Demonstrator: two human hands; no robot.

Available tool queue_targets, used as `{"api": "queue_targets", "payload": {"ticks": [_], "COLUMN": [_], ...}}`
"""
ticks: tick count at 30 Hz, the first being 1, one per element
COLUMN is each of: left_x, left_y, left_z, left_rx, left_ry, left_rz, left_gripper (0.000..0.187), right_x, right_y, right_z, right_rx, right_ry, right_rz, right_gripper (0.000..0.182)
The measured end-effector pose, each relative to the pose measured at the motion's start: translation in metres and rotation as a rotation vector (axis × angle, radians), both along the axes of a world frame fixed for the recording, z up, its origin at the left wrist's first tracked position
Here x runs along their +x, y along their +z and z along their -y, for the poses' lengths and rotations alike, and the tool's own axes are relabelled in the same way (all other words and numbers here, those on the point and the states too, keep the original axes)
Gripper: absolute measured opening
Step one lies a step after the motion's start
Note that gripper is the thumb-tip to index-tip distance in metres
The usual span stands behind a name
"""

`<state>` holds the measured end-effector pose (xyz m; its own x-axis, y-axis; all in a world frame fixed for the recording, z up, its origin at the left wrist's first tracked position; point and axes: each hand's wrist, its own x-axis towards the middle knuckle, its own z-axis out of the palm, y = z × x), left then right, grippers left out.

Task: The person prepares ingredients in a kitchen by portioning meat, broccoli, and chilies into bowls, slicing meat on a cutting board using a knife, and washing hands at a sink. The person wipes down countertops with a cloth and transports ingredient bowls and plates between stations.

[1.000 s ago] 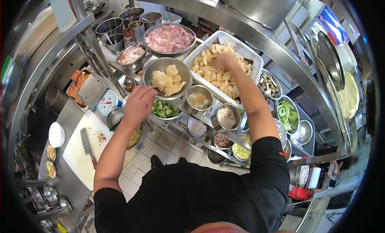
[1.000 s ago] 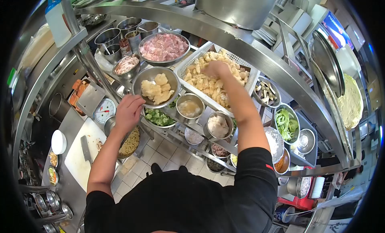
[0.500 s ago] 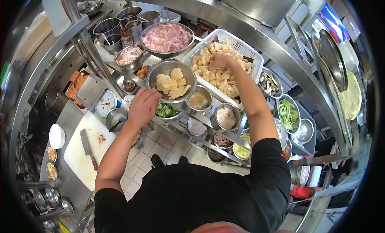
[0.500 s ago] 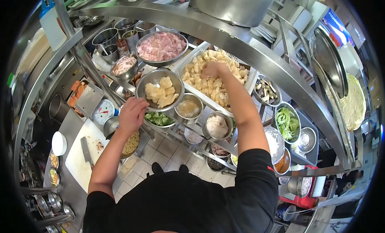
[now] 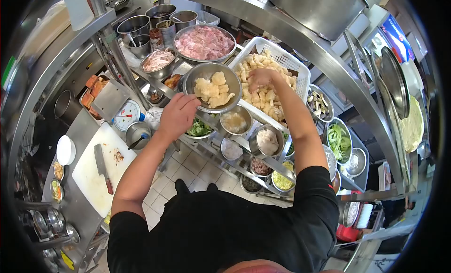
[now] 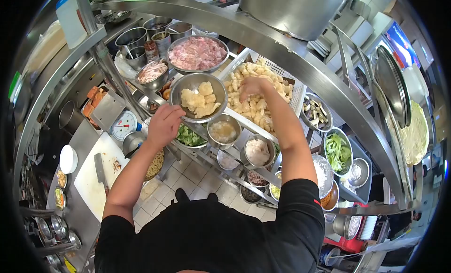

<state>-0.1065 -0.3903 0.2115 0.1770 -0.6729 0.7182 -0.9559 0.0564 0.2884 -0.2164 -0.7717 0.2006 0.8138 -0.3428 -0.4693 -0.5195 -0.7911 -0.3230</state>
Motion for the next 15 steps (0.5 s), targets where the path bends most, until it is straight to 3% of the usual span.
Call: {"api": "queue_targets", "payload": {"ticks": [6, 9, 10, 13, 15], "left_x": [0.003, 0.004, 0.005, 0.009, 0.011], "left_y": [0.006, 0.016, 0.019, 0.03, 0.031], "left_z": [0.02, 0.027, 0.029, 0.035, 0.043], "left_rx": [0.03, 0.029, 0.028, 0.062, 0.085], "left_ry": [0.017, 0.021, 0.021, -0.034, -0.055], "left_rz": [0.034, 0.099, 0.126, 0.158, 0.145], "left_gripper": [0.026, 0.021, 0.019, 0.02, 0.02], "right_x": [-0.003, -0.015, -0.02, -0.03, -0.027], "right_y": [0.027, 0.034, 0.055, 0.079, 0.107], "right_z": [-0.003, 0.017, 0.01, 0.018, 0.005], "right_rx": [-0.036, 0.118, 0.047, 0.279, 0.102], "right_ry": [-0.065, -0.126, -0.099, -0.12, -0.041], "right_rz": [0.028, 0.115, 0.137, 0.436, 0.497], "right_gripper": [0.079, 0.072, 0.062, 0.053, 0.051]}}
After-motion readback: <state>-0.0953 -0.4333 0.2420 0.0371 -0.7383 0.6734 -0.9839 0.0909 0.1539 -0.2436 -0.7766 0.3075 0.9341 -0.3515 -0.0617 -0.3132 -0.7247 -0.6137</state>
